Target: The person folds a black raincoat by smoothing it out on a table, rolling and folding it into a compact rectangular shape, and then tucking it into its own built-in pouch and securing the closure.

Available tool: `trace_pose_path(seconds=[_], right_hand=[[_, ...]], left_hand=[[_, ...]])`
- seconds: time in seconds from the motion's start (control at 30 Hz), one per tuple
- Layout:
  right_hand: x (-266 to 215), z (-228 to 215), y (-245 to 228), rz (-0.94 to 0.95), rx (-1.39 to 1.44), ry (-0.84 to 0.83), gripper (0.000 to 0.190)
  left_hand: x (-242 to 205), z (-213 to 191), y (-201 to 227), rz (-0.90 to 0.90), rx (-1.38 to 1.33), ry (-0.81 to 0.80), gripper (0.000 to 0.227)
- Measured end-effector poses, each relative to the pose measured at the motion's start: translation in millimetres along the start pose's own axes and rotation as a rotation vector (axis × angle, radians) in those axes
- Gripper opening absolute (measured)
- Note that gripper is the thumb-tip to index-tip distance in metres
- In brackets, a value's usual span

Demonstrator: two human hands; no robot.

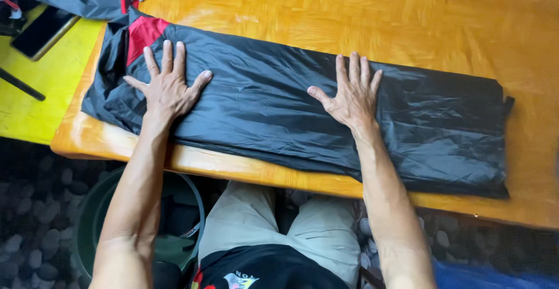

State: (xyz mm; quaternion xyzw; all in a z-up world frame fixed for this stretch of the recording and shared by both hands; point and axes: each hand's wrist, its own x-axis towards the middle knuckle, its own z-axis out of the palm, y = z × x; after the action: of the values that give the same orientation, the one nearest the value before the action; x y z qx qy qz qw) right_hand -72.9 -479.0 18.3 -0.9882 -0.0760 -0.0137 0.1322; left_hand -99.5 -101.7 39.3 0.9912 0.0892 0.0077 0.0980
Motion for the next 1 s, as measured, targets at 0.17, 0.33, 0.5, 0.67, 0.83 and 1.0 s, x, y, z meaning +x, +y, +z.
trace_pose_path(seconds=[0.17, 0.33, 0.5, 0.67, 0.83, 1.0], right_hand=[[6, 9, 17, 0.004, -0.014, 0.004, 0.105], [18, 26, 34, -0.039, -0.089, 0.084, 0.107], [19, 29, 40, -0.076, -0.104, 0.131, 0.105], [22, 31, 42, -0.054, -0.121, 0.126, 0.108], [24, 34, 42, -0.053, -0.118, 0.123, 0.109], [23, 34, 40, -0.061, -0.129, 0.137, 0.107]], left_hand=[[13, 12, 12, 0.006, -0.028, 0.002, 0.089], [11, -7, 27, -0.033, -0.123, -0.096, 0.098], [12, -6, 29, -0.052, -0.114, -0.118, 0.097], [12, -4, 33, -0.06, -0.104, -0.117, 0.099], [11, -5, 35, -0.081, -0.106, -0.116, 0.098], [16, 0, 33, -0.074, -0.091, -0.097, 0.099]])
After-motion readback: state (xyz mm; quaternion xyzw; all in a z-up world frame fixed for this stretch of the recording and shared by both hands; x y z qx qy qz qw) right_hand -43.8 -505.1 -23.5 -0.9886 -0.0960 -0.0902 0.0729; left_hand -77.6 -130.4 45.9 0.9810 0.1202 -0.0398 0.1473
